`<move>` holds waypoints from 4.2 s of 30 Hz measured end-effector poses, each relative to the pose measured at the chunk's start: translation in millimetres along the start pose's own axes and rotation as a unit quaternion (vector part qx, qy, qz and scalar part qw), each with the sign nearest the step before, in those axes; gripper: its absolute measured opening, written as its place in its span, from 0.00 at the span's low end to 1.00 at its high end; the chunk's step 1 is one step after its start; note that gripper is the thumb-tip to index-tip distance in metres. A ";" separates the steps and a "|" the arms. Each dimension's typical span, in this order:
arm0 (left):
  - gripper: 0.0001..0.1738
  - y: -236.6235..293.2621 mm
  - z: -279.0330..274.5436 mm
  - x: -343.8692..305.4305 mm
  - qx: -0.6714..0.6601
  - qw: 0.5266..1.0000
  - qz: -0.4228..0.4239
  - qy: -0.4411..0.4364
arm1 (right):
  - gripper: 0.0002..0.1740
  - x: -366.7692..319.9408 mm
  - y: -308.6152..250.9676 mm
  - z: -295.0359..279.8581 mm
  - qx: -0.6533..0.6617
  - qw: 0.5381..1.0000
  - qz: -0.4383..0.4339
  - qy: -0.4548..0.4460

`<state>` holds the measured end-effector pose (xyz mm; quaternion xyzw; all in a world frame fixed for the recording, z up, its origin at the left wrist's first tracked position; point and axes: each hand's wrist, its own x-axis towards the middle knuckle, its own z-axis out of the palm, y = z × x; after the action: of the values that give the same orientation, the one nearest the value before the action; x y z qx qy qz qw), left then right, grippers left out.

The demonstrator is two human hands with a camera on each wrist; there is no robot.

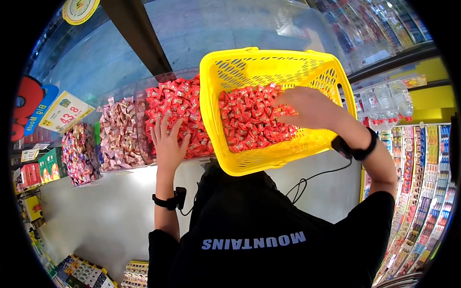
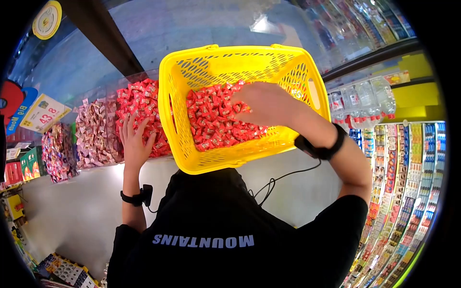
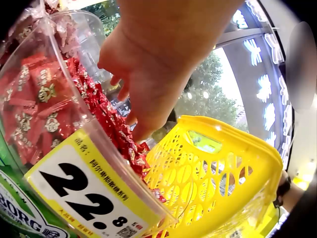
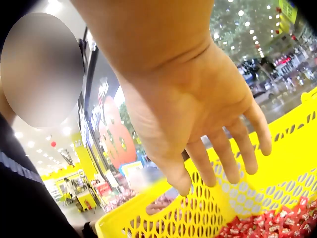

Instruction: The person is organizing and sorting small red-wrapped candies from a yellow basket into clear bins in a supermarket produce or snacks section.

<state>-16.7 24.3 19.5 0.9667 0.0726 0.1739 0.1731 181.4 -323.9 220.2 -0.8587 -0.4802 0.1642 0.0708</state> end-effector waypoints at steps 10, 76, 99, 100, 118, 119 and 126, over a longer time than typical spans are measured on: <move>0.38 -6.9 12.2 -19.7 -0.052 0.998 -0.025 -0.009 | 0.24 95.2 75.1 170.2 -0.149 0.966 0.089 -0.190; 0.20 36.4 -66.5 53.9 -0.238 0.941 0.222 0.089 | 0.14 104.6 -110.1 42.8 0.115 0.943 -0.227 0.215; 0.13 -37.5 8.8 -6.8 -0.086 0.989 0.066 0.098 | 0.20 127.3 16.3 223.1 -0.185 0.980 0.019 -0.069; 0.13 -37.1 8.8 -7.3 -0.088 0.989 0.062 0.097 | 0.19 128.7 14.0 223.8 -0.208 0.977 0.010 -0.052; 0.14 -38.4 12.2 -12.4 -0.107 0.988 0.045 0.104 | 0.15 140.4 -0.3 142.5 -0.161 0.976 -0.013 -0.148; 0.14 -37.2 11.2 -12.0 -0.105 0.987 0.047 0.108 | 0.15 139.3 -6.8 126.4 -0.149 0.977 0.006 -0.155; 0.18 -19.7 -27.1 -4.5 -0.140 0.978 0.089 0.128 | 0.16 80.6 -79.2 27.4 -0.002 1.000 -0.008 -0.015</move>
<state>-32.3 50.1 34.8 0.9054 -0.0175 0.3193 0.2794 147.4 -214.6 199.4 -0.8524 -0.4885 0.1755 0.0636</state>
